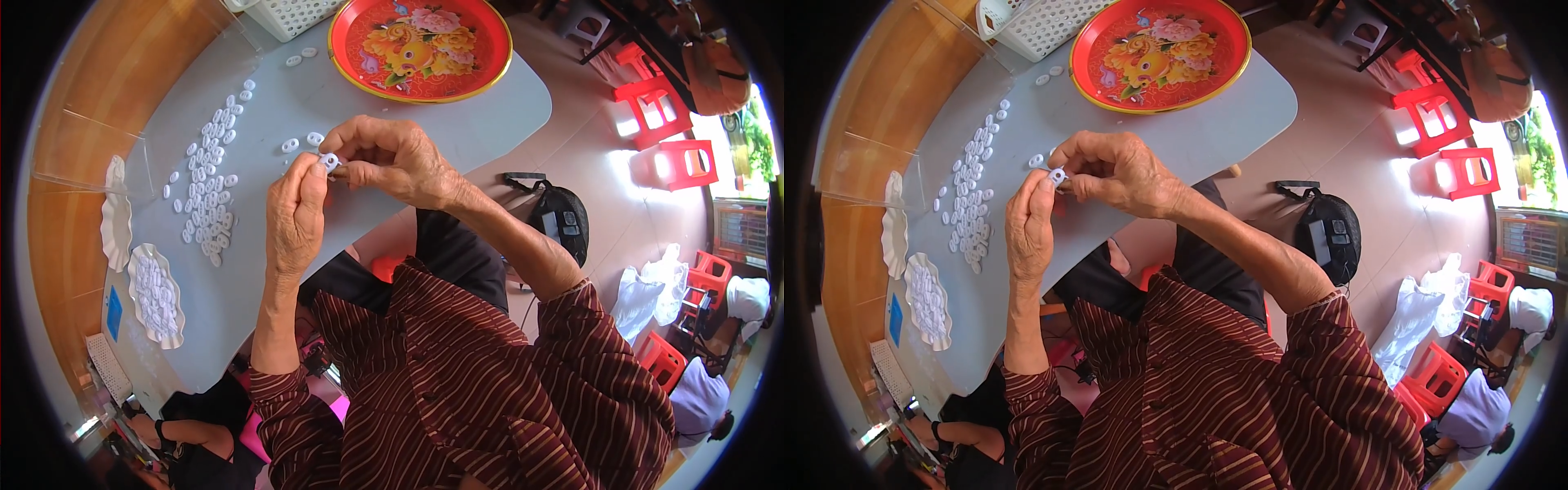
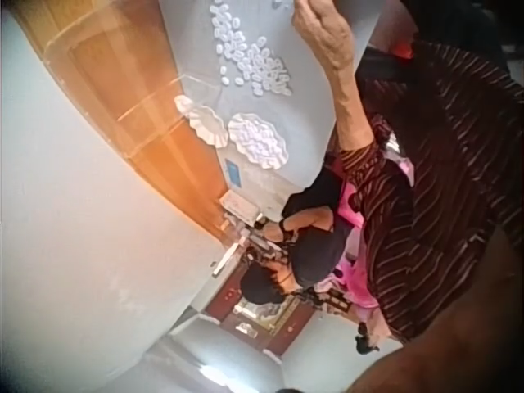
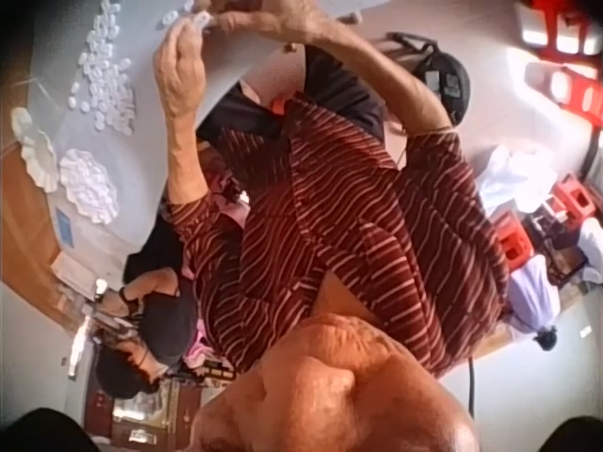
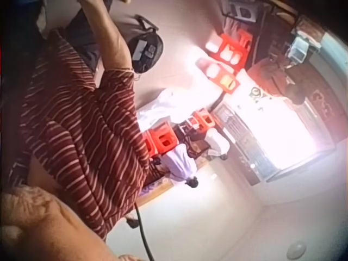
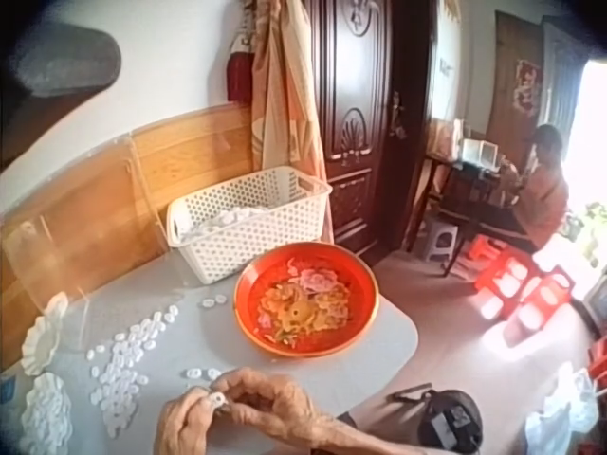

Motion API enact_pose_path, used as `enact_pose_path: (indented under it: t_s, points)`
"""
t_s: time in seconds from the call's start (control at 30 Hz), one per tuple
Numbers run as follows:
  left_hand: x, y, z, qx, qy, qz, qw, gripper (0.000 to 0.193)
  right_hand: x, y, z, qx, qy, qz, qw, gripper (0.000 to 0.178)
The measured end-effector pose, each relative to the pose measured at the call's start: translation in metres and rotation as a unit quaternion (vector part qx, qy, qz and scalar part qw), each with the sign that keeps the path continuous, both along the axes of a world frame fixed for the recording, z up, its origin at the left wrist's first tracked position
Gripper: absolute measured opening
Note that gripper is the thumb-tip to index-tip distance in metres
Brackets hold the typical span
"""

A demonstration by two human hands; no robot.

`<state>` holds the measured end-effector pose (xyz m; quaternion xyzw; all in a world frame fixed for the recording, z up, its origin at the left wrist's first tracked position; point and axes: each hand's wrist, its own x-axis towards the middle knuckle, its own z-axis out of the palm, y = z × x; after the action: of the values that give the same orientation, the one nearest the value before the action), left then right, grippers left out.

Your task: Assembling small white plastic components by hand at a workbench.

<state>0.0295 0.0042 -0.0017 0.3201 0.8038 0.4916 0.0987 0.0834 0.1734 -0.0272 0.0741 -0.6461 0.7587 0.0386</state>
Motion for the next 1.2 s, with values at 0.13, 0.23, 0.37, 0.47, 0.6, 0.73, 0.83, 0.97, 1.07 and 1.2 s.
enact_pose_path:
  t_s: [0.13, 0.23, 0.37, 0.47, 0.6, 0.73, 0.83, 0.97, 1.07, 1.2]
  points:
    - [0.002, 0.004, -0.005, 0.045, -0.027, 0.028, 0.998, 0.027, 0.003, -0.004, 0.006, 0.056, 0.037, -0.019, 0.998, 0.032]
    - [0.003, 0.003, -0.007, 0.044, -0.047, 0.033, 0.997, 0.029, 0.005, -0.005, 0.011, 0.153, 0.051, -0.041, 0.986, 0.034]
    - [0.006, 0.004, -0.007, 0.049, -0.058, 0.036, 0.997, 0.028, 0.005, -0.008, 0.003, 0.154, 0.089, -0.064, 0.982, 0.032]
    - [0.003, 0.0, -0.008, 0.035, -0.052, 0.024, 0.998, 0.027, 0.005, -0.009, 0.005, 0.159, 0.099, -0.062, 0.98, 0.031]
    - [0.002, 0.0, -0.01, 0.036, -0.031, -0.007, 0.999, 0.024, 0.008, -0.008, 0.005, 0.177, 0.095, -0.055, 0.978, 0.029]
    - [0.004, -0.003, -0.016, 0.04, 0.011, -0.01, 0.999, 0.023, 0.008, -0.009, 0.004, 0.182, 0.122, -0.055, 0.974, 0.028]
    - [0.003, -0.004, -0.016, 0.035, 0.016, -0.022, 0.999, 0.025, 0.008, -0.01, 0.004, 0.187, 0.111, -0.049, 0.975, 0.027]
    - [0.004, -0.003, -0.014, 0.028, -0.009, -0.027, 0.999, 0.025, 0.009, -0.01, 0.004, 0.184, 0.134, -0.06, 0.972, 0.026]
    - [0.005, -0.001, -0.012, 0.049, -0.027, -0.048, 0.997, 0.026, 0.011, -0.007, 0.004, 0.196, 0.138, -0.062, 0.969, 0.024]
    - [0.007, 0.001, -0.012, 0.066, -0.043, -0.03, 0.996, 0.025, 0.01, -0.008, 0.004, 0.19, 0.133, -0.065, 0.971, 0.021]
